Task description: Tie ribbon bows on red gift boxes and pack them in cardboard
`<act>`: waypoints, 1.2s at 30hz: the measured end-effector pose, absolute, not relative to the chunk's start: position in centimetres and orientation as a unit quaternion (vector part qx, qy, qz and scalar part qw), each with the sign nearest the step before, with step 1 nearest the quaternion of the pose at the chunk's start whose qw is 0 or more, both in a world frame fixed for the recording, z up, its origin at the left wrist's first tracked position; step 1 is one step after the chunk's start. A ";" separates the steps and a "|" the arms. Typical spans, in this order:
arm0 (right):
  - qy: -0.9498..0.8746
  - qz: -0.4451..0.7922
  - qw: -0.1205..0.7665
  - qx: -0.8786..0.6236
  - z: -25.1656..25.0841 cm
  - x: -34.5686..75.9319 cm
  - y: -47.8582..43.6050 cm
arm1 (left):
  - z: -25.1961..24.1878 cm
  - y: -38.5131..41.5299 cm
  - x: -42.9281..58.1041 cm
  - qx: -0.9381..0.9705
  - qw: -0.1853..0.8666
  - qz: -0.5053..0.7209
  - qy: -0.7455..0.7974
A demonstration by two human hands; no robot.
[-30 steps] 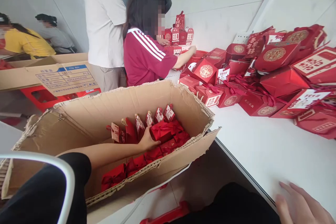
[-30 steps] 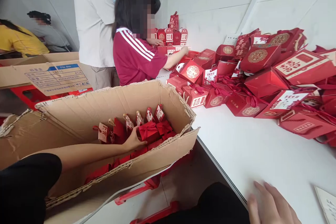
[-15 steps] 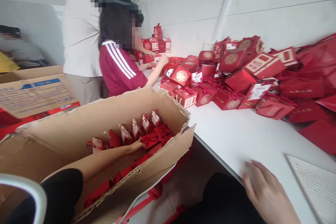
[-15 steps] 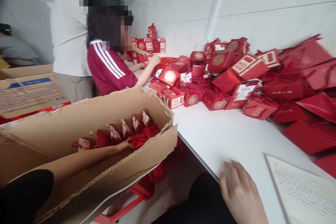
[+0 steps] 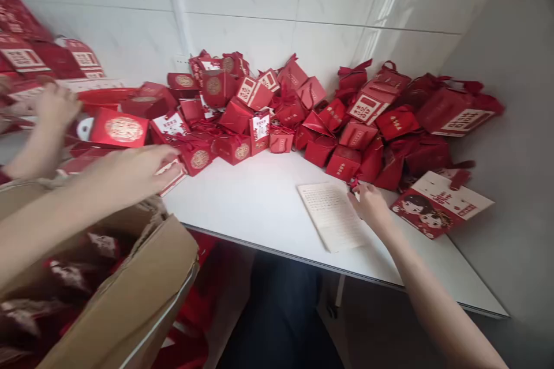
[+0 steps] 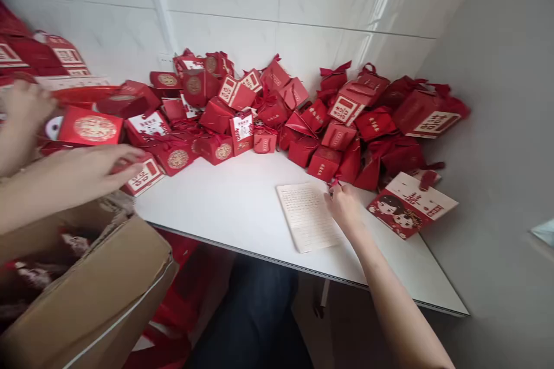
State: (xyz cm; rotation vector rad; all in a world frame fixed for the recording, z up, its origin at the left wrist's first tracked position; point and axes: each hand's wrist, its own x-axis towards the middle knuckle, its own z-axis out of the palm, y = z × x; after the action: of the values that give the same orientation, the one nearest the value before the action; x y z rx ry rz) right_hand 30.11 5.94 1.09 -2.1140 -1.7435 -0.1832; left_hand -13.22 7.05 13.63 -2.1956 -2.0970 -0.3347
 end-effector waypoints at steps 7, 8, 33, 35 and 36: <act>-0.572 -0.024 0.169 -0.802 -1.1 32.8 7.7 | 6.5 15.0 6.7 -0.846 -0.207 -0.197 -0.450; -0.578 -0.017 0.166 -0.799 -1.1 33.3 7.7 | 4.8 15.8 8.8 -0.837 -0.218 -0.209 -0.457; -0.496 0.232 0.476 -0.688 -2.3 31.1 8.2 | -2.2 18.5 12.8 -0.891 -0.207 -0.163 -0.371; -0.509 0.229 0.449 -0.698 -2.3 31.1 8.1 | -2.3 18.5 12.8 -0.889 -0.211 -0.167 -0.370; -0.515 0.227 0.442 -0.699 -2.3 31.1 8.2 | -2.4 18.5 12.8 -0.888 -0.213 -0.169 -0.370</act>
State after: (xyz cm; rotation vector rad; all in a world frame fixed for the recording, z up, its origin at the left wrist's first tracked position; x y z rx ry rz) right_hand 31.11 8.15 -2.34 -1.7337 -1.2768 0.5644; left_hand 12.77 18.55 -2.42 -3.2467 -1.3519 -0.6170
